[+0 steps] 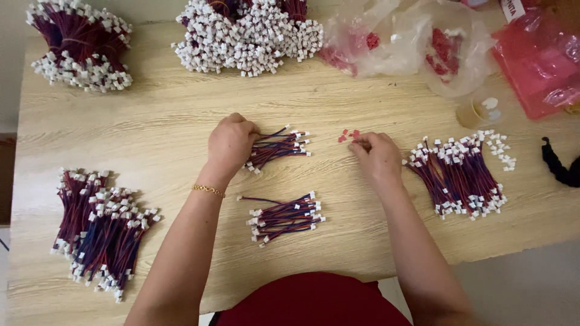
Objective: Sorting and stacking small wire harnesses with connectors on a wooden table
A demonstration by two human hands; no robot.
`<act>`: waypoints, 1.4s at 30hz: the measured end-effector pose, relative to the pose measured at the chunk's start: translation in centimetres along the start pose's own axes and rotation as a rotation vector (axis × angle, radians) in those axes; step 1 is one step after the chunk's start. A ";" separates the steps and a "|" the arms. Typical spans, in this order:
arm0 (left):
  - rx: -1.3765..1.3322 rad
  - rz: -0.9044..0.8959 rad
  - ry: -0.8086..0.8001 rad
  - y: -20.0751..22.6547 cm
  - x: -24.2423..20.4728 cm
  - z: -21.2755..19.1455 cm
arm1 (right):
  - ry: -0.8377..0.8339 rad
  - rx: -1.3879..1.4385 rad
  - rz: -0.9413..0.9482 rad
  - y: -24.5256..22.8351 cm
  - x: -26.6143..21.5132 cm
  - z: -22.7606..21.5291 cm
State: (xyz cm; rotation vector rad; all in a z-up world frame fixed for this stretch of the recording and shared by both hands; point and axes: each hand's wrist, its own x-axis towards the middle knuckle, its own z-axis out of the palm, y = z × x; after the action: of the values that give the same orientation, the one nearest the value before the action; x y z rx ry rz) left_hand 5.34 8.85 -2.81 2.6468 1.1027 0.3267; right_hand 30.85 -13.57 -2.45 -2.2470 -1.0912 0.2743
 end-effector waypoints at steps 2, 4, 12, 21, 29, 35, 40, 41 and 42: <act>-0.014 0.015 0.058 -0.3 -0.5 -0.3 | 0.044 -0.062 -0.033 0.3 0.1 0.6; -0.031 0.029 0.115 0.2 -0.8 -1.2 | 0.086 -0.128 -0.065 -0.2 -0.2 0.4; -0.801 -0.125 0.382 3.8 -4.9 -8.3 | 0.132 -0.004 -0.216 0.1 0.0 0.4; -1.158 -0.276 0.381 6.2 -10.5 -9.5 | -0.166 -0.342 -0.156 -5.2 1.5 -0.6; -1.375 -0.322 0.370 5.5 -12.6 -5.4 | -0.191 -0.257 -0.135 -6.6 0.9 -1.4; -1.445 -0.312 0.376 5.8 -12.4 -3.6 | -0.088 0.592 -0.159 -10.2 -4.2 -2.4; -1.503 -0.302 0.358 8.1 -13.2 -4.5 | -0.228 1.090 -0.048 -13.1 -8.3 -0.7; -1.536 -0.297 0.354 8.3 -13.3 -3.9 | -0.320 1.166 0.029 -13.9 -9.0 -0.7; -1.566 -0.288 0.350 8.3 -13.3 -3.4 | -0.408 1.244 0.107 -14.9 -9.6 -0.6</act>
State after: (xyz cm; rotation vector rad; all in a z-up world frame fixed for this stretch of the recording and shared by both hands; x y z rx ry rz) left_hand 0.65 -5.88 1.64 1.0517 0.7151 1.0509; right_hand 15.53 -14.22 6.38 -1.1246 -0.6431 1.1295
